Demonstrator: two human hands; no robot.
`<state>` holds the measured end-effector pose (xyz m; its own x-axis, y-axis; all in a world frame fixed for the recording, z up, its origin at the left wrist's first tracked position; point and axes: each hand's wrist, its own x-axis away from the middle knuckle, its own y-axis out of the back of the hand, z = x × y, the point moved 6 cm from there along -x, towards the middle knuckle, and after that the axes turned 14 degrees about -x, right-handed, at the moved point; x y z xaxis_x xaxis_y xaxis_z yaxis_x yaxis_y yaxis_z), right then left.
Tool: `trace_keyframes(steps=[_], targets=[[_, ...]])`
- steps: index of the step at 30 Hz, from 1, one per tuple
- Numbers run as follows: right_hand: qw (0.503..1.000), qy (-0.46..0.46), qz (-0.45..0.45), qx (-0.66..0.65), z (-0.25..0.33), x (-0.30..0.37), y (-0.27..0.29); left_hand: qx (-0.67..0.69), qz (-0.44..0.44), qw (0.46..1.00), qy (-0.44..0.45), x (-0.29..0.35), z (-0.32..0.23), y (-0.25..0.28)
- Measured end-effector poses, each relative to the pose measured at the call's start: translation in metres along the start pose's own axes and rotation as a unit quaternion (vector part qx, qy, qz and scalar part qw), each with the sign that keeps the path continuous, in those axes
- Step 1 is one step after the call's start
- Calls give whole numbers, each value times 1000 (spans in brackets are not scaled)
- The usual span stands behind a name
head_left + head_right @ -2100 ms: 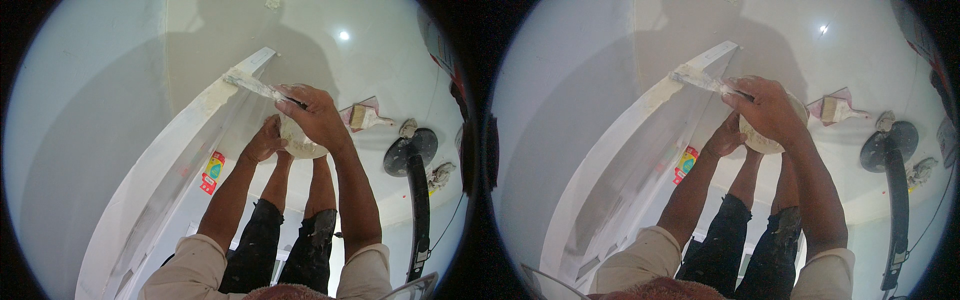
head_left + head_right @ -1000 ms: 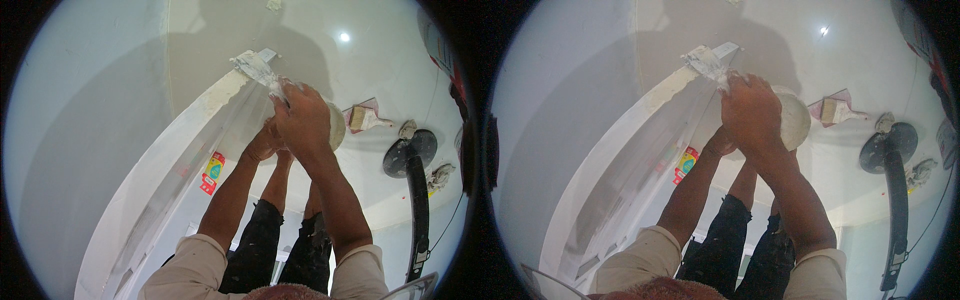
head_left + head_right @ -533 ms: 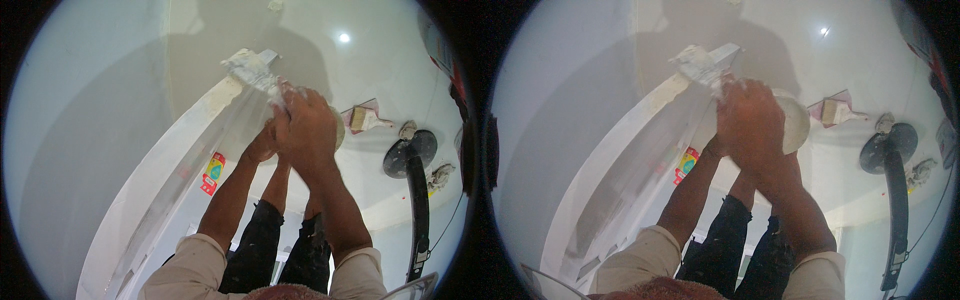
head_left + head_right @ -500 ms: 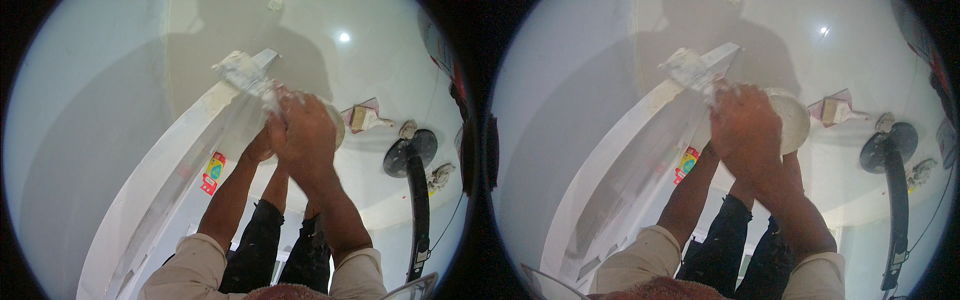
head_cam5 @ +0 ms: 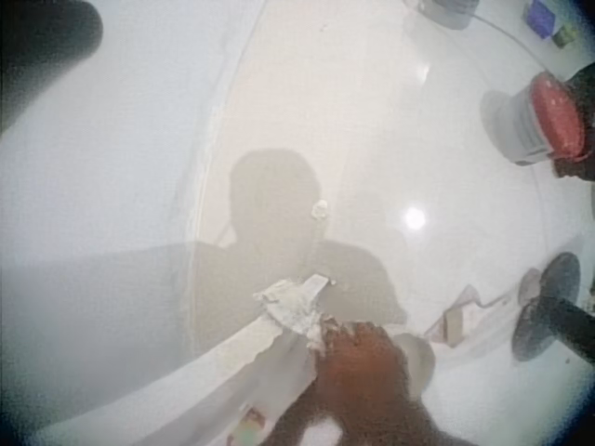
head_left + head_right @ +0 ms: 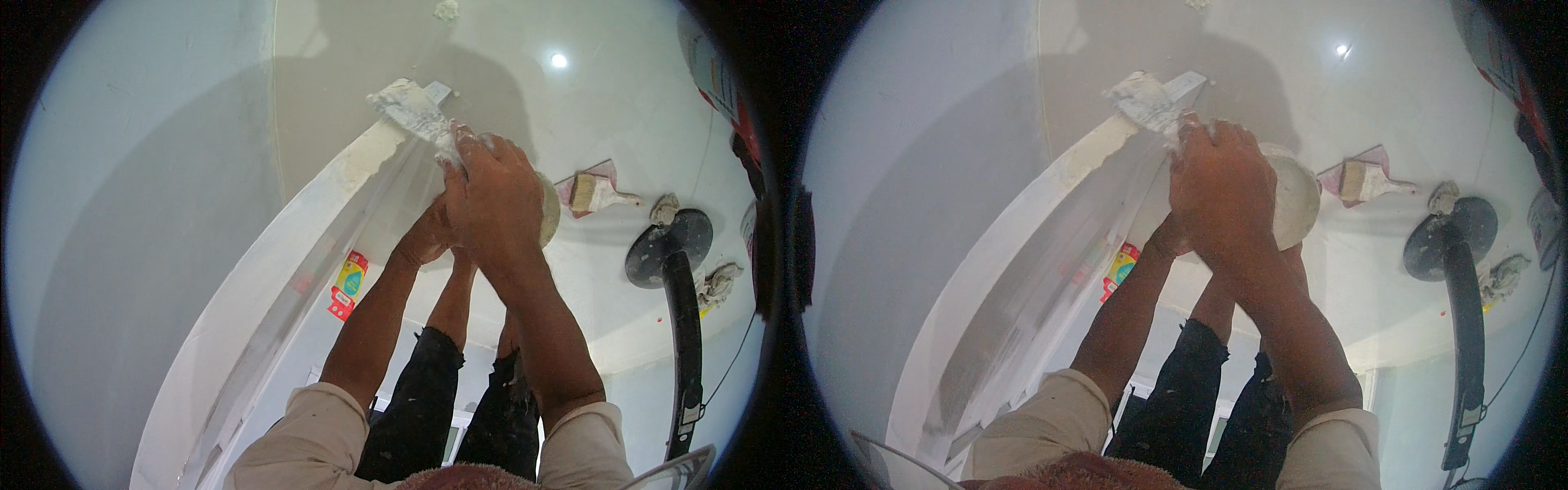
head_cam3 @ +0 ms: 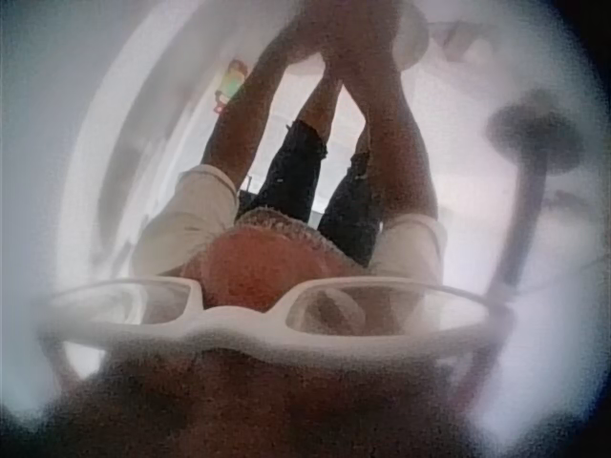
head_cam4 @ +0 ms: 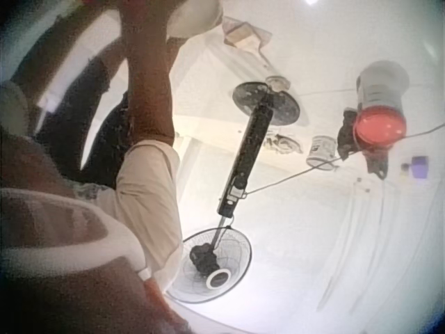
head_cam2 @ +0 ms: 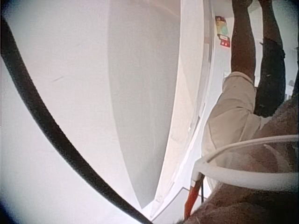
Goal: The person scoops white plaster from a bucket using a trowel and applies it to a white wall and ceiling trim. They repeatedly load the trowel and smooth the plaster onto the surfaces.
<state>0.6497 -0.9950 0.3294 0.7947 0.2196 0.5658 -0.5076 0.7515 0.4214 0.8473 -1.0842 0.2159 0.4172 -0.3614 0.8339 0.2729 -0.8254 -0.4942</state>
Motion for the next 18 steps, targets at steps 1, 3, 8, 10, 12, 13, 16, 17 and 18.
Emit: trace_keyframes(steps=[1,3,8,10,12,13,16,17,18], targets=[[1000,13,5,-12,5,3,3,6,-2,1000,-1,-1,-3,-2],[998,41,14,-36,15,5,10,32,-8,999,23,-4,-5,-4],[994,-74,77,-11,-28,-15,-5,-3,23,1000,18,4,12,9],[982,-128,97,-94,-42,-3,-4,-28,22,999,22,7,11,12],[965,-159,92,-187,-51,26,-5,-39,20,998,45,10,10,14],[981,-54,52,-177,-49,31,-7,-34,12,998,49,10,8,10],[974,75,24,-212,-37,44,-16,-42,-13,998,52,20,12,9],[960,-9,75,-268,-41,46,-24,-50,-13,998,48,21,15,10],[944,-70,105,-306,-31,48,-26,-54,-16,997,47,24,17,13]])
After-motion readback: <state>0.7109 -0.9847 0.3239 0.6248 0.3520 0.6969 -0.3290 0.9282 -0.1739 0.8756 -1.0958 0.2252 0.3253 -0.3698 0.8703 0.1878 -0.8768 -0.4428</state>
